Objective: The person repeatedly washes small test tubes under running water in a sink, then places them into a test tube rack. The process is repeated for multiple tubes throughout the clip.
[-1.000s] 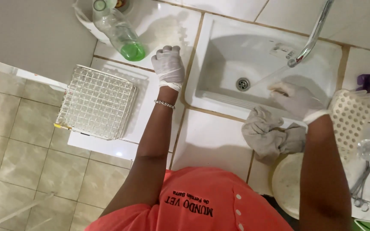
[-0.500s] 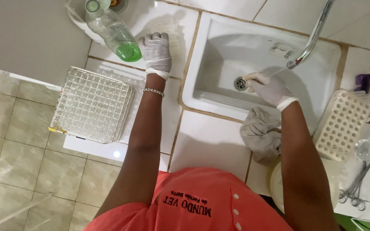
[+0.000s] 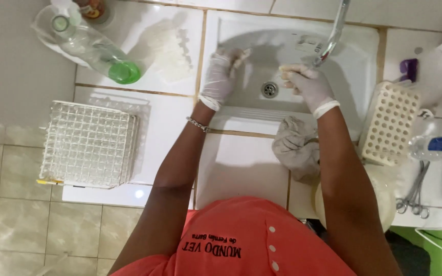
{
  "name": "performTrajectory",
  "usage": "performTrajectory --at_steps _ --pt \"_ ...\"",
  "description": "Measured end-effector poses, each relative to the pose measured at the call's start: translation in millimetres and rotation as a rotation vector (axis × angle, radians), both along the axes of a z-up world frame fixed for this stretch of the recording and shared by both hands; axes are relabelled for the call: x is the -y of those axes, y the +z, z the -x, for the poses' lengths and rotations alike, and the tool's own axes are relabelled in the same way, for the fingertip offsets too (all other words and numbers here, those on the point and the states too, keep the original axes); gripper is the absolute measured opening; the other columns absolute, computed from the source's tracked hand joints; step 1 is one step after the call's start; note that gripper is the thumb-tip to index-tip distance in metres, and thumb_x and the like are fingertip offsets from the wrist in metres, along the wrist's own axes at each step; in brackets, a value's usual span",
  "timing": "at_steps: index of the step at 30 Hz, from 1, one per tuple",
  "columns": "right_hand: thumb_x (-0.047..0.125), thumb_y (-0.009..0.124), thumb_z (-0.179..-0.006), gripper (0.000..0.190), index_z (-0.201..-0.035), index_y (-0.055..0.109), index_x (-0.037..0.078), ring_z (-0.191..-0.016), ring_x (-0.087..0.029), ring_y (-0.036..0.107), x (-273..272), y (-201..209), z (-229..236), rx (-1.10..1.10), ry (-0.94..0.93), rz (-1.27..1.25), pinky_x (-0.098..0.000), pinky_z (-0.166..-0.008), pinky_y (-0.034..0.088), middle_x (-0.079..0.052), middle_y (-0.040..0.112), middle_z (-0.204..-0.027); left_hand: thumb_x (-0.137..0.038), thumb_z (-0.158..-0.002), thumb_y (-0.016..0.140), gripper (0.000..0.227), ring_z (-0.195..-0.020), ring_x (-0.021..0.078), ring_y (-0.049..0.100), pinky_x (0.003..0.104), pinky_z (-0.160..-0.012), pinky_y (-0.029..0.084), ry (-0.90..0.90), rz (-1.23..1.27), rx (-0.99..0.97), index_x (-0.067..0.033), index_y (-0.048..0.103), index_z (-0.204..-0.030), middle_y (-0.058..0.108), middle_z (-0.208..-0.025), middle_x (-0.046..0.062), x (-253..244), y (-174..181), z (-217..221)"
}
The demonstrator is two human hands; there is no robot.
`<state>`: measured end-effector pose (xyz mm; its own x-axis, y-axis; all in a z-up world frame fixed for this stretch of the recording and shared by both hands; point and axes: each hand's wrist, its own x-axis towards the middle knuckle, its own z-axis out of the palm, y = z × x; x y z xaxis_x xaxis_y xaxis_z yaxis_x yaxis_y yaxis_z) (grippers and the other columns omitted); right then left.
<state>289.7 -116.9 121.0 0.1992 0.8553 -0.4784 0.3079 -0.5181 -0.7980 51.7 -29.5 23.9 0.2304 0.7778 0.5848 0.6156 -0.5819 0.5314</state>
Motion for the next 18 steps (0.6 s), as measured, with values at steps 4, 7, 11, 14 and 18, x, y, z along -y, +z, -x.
performTrajectory --at_steps 4,7,11,14,18 --pt "0.026 0.078 -0.092 0.031 -0.121 0.075 0.02 -0.1 -0.015 0.072 -2.9 -22.4 -19.3 0.029 -0.01 -0.358 -0.0267 -0.083 0.061 -0.006 0.072 -0.112 -0.009 -0.101 0.059 0.022 -0.106 0.0251 0.069 0.043 -0.099 0.054 -0.274 0.678 0.544 -0.0203 0.071 -0.115 0.075 -0.105 0.009 36.1 -17.1 -93.0" --pt "0.028 0.082 -0.089 0.028 -0.116 0.077 0.021 -0.104 -0.017 0.071 -3.8 -31.3 -26.2 0.164 -0.024 -0.425 -0.0325 -0.088 0.06 -0.004 0.074 -0.111 -0.014 -0.105 0.057 0.021 -0.098 0.0113 0.067 0.031 -0.089 0.056 -0.378 0.866 0.69 -0.0228 0.071 -0.12 0.075 -0.104 0.002 35.4 -57.3 -131.5" --pt "0.044 0.077 -0.091 0.026 -0.111 0.075 0.029 -0.111 -0.019 0.068 -6.0 -23.7 -35.9 0.392 0.008 -0.311 -0.0379 -0.099 0.055 0.003 0.073 -0.111 -0.013 -0.104 0.06 0.022 -0.091 0.0099 0.068 0.021 -0.073 0.06 -0.447 0.945 0.757 -0.0196 0.07 -0.123 0.075 -0.102 0.003 38.0 -57.2 -145.9" --pt "0.017 0.069 -0.091 0.022 -0.112 0.077 0.017 -0.108 -0.017 0.068 10.4 -1.9 -25.8 0.305 0.048 -0.574 -0.031 -0.099 0.051 -0.001 0.074 -0.114 -0.025 -0.101 0.059 0.017 -0.082 0.0077 0.06 0.023 -0.069 0.049 -0.508 0.976 0.754 -0.0193 0.068 -0.115 0.067 -0.092 -0.004 44.1 -32.0 -138.0" --pt "0.019 0.069 -0.094 0.023 -0.115 0.077 0.015 -0.113 -0.022 0.067 13.6 12.2 -22.7 0.361 0.087 -0.565 -0.0354 -0.101 0.049 -0.005 0.074 -0.118 -0.027 -0.1 0.065 0.017 -0.072 0.0053 0.06 0.02 -0.064 0.046 -0.587 1.056 0.931 -0.0131 0.07 -0.109 0.069 -0.086 -0.003 53.1 -35.5 -130.9"
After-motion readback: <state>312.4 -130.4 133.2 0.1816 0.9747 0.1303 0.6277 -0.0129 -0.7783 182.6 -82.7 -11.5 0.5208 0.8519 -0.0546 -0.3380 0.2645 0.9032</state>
